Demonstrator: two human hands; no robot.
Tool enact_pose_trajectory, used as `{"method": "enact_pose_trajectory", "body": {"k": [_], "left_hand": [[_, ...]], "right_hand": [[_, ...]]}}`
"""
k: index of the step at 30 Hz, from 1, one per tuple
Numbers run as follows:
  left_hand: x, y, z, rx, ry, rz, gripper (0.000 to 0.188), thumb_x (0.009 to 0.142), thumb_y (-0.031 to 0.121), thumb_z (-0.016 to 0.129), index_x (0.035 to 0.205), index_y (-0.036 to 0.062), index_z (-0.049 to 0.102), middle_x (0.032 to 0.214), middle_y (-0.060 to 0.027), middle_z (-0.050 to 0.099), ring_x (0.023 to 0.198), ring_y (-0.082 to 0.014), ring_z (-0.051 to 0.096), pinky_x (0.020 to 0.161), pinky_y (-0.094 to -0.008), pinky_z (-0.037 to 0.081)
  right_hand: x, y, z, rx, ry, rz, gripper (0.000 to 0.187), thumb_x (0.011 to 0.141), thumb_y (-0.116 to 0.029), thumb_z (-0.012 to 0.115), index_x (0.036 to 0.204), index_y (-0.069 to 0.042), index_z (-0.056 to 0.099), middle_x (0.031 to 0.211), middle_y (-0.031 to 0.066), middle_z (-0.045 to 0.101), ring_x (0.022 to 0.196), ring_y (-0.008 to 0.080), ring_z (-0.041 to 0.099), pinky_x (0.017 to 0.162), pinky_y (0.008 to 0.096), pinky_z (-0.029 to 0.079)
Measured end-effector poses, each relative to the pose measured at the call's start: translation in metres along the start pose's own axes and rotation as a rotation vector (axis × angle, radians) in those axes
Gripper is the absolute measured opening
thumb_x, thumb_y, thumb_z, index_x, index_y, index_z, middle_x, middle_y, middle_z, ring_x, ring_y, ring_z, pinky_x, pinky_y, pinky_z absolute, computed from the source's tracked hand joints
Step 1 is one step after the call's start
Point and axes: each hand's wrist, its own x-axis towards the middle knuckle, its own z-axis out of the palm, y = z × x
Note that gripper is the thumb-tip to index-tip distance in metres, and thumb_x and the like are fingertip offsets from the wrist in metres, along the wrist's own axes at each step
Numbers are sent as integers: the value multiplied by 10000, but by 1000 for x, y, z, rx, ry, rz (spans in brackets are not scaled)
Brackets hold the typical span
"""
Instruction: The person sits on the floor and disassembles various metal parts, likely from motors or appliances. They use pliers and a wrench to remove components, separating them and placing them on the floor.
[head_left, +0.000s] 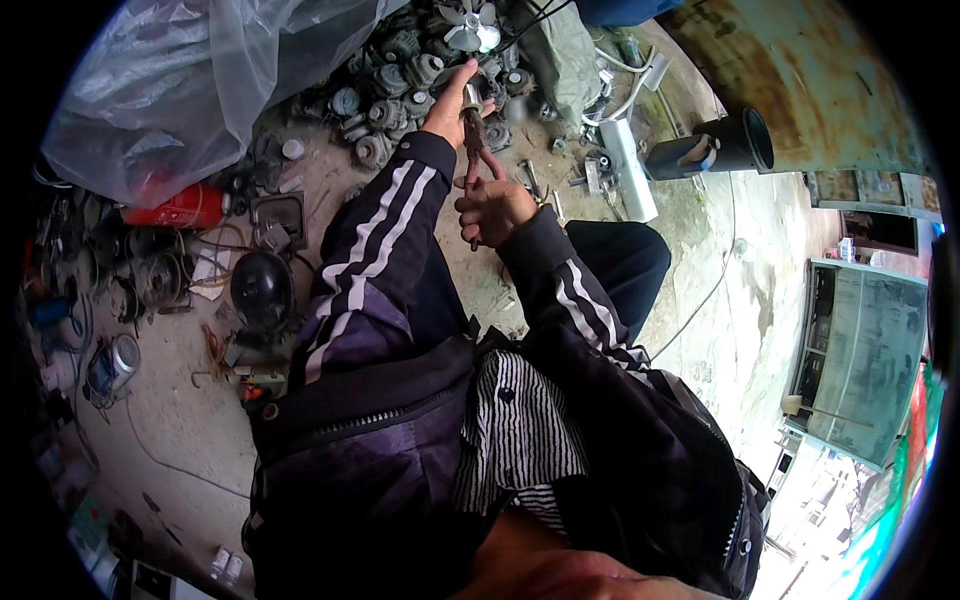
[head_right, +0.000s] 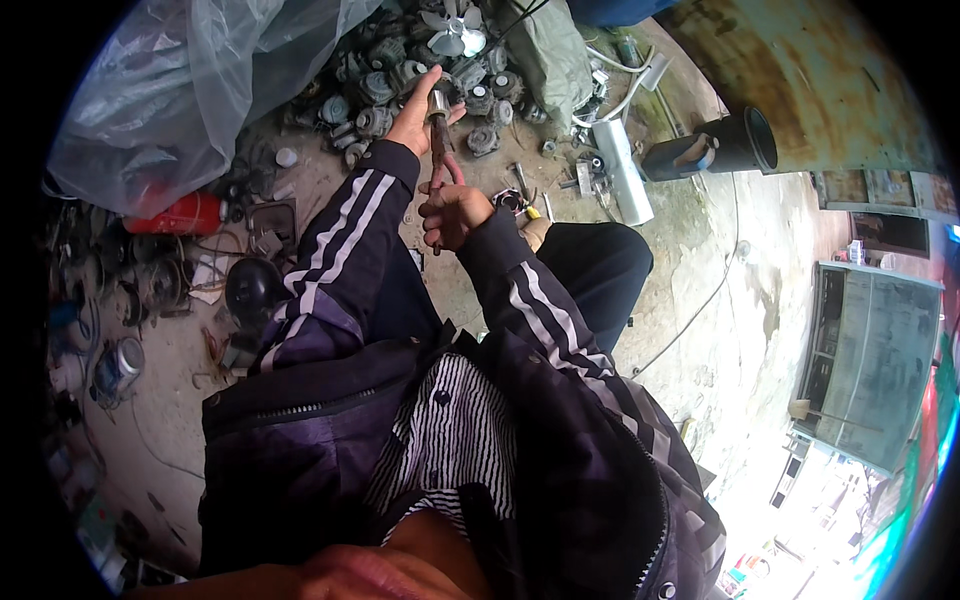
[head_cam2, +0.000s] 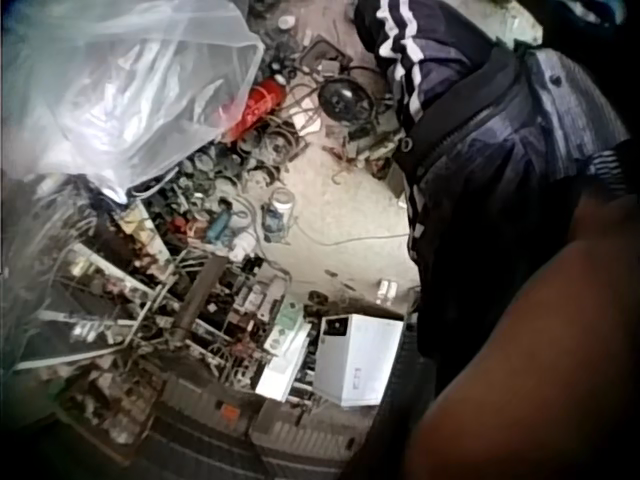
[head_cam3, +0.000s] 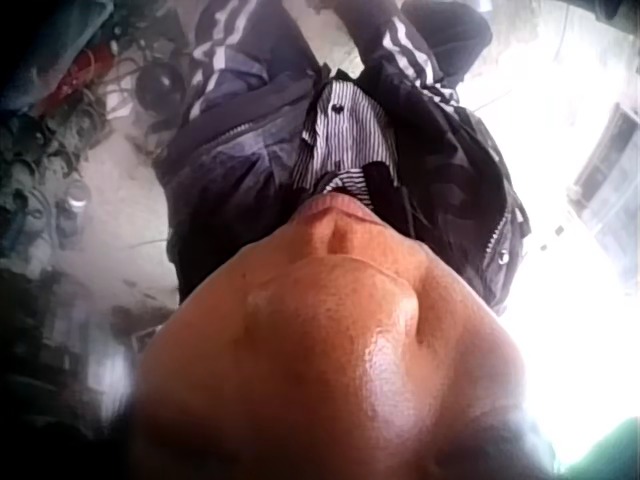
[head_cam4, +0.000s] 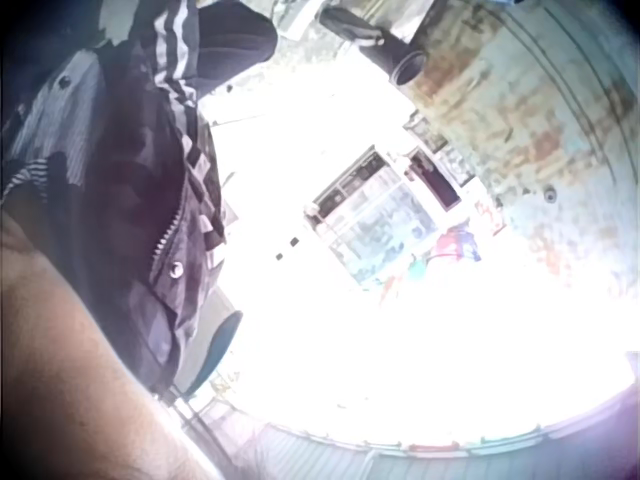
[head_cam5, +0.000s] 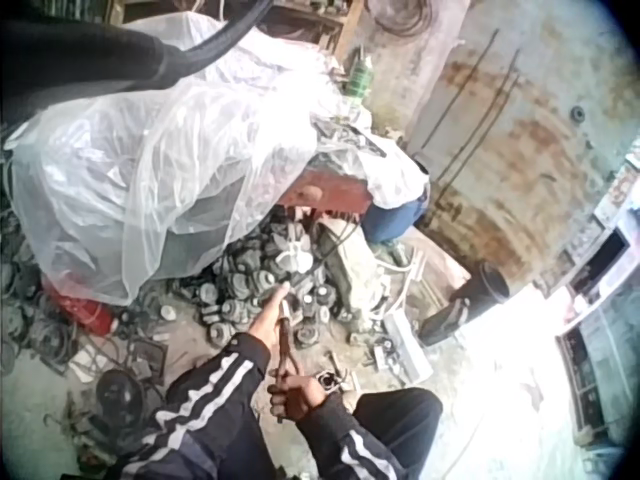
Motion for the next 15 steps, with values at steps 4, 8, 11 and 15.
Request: {"method": "enact_pose_trajectory", "body": {"k": [4, 8, 11, 15], "left_hand": [[12, -4, -10, 31, -21, 5, 619, 707, 394, 815, 1183, 124, 527, 1136, -108, 492, 943, -325, 603, 839, -415, 557], [10, -11, -8, 13, -36, 6, 624, 706, 392, 817, 1190, 130, 525, 1144, -111, 486, 945, -340, 601, 849, -426, 554], [6, -5, -11, -50, -55, -29, 621, 710, 389, 814, 1191, 124, 523, 1148, -106, 474, 948, -375, 594, 846, -450, 554], [-3, 0, -2, -34, -64, -16, 596, 712, 391, 812, 1160, 112, 535, 1109, -97, 484, 909, -321, 598, 824, -437, 560]], "right_hand": [[31, 13, -33, -1149, 523, -246, 534, 709, -124, 581, 1222, -94, 435, 832, 140, 599, 664, 294, 576, 637, 416, 473], [10, 19, -25, -1444, 747, -484, 513, 731, -82, 574, 1233, -123, 476, 847, 86, 576, 588, 236, 495, 577, 389, 422], [-17, -5, 1, 217, -164, 2, 558, 733, 19, 536, 1241, -201, 463, 932, 81, 573, 574, 215, 455, 557, 384, 385], [-18, -1, -3, 42, -8, -36, 543, 743, 19, 536, 1228, -208, 444, 909, 74, 569, 567, 204, 444, 526, 365, 361]]}}
